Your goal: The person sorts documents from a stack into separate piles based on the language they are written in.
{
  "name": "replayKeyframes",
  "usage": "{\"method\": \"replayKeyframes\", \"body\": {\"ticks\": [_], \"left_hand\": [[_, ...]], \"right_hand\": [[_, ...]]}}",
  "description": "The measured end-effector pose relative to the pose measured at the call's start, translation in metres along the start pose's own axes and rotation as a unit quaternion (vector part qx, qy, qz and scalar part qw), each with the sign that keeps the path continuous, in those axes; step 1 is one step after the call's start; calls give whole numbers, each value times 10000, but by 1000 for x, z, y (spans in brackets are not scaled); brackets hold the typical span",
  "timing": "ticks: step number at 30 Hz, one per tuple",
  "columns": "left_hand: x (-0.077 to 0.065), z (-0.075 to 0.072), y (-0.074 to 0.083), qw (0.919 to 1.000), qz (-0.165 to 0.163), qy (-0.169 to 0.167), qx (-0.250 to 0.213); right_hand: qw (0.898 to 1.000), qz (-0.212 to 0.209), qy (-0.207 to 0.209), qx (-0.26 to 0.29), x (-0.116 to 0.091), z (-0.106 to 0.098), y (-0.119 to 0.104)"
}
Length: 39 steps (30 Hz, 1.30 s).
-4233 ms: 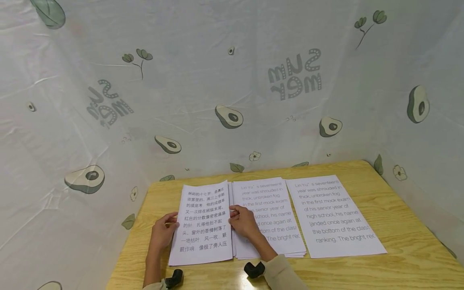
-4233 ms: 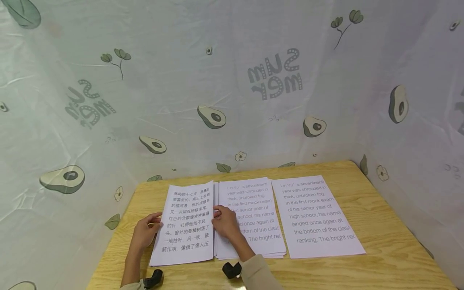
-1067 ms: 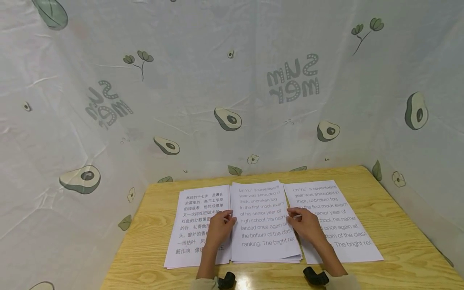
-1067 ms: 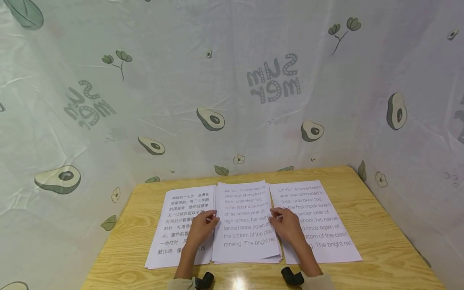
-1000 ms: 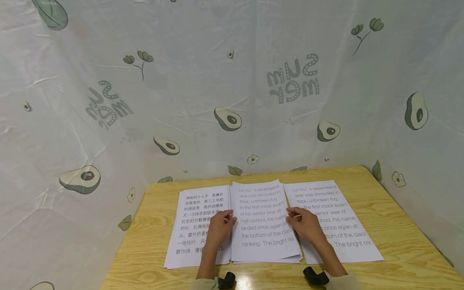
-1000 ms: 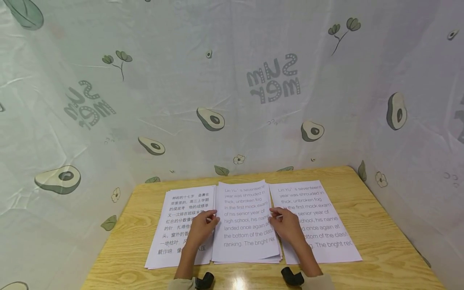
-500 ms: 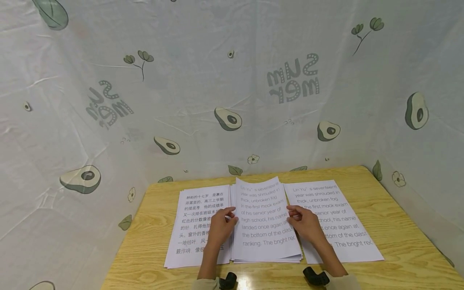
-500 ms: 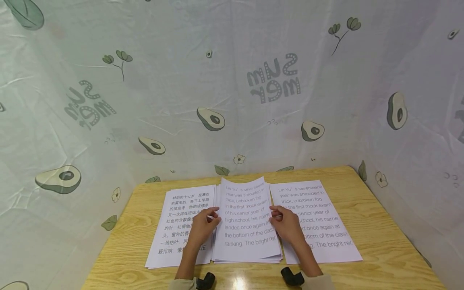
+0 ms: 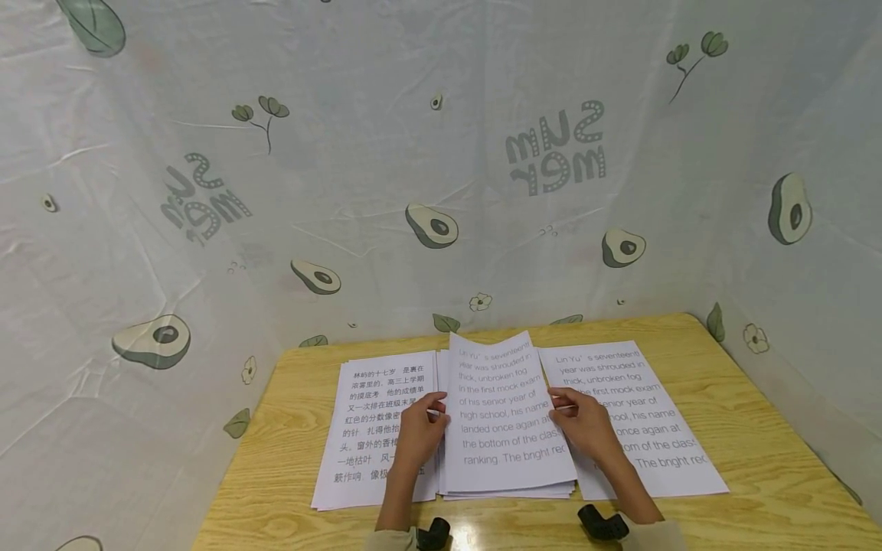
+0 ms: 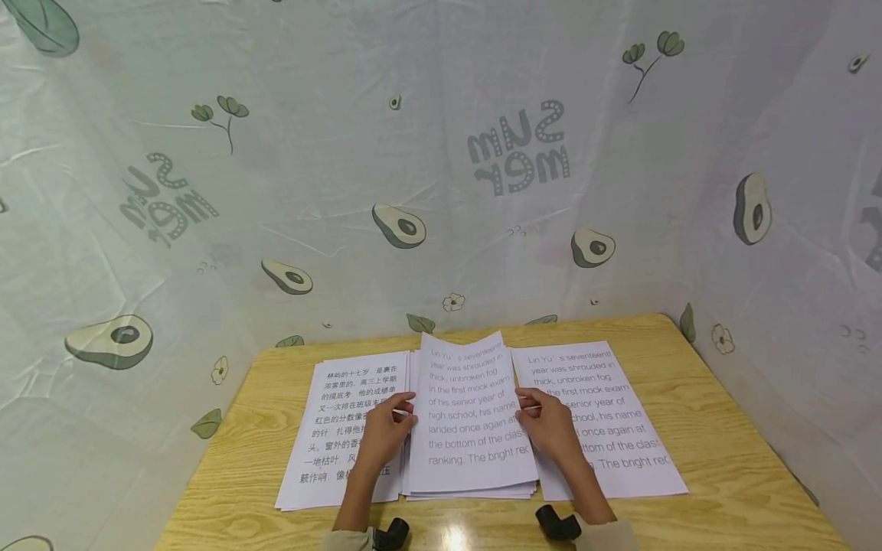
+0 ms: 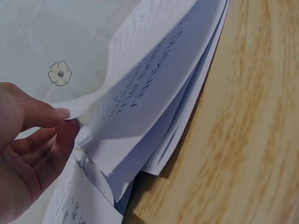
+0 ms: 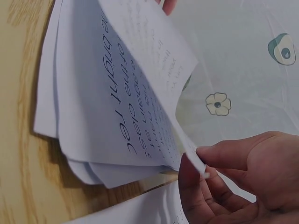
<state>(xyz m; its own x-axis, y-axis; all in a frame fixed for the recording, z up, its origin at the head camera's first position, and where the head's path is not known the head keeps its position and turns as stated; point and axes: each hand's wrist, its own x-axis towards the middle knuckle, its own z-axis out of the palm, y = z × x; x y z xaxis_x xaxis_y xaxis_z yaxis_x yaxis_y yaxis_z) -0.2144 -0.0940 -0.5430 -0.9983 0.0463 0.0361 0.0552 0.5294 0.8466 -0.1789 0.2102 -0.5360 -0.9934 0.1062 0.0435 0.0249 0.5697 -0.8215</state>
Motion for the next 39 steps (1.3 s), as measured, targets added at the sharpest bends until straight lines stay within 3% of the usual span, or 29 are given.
{"method": "replayKeyframes", "body": {"ticks": [12,19,27,39], "left_hand": [[3,-4,0,9994,-53,60,-323],[2,0,3,9985,-39,128,-527],[-1,23,9,9972,62,202,-714],[-7,68,34,9934,154,288,-1102]], "right_hand": [[10000,21,25,-52,1,-3,-1],[9998,170,-38,17,1,-8,-2],[9994,333,-22,74,-4,-24,10],[9984,538,21,-161,-7,-62,40]]}}
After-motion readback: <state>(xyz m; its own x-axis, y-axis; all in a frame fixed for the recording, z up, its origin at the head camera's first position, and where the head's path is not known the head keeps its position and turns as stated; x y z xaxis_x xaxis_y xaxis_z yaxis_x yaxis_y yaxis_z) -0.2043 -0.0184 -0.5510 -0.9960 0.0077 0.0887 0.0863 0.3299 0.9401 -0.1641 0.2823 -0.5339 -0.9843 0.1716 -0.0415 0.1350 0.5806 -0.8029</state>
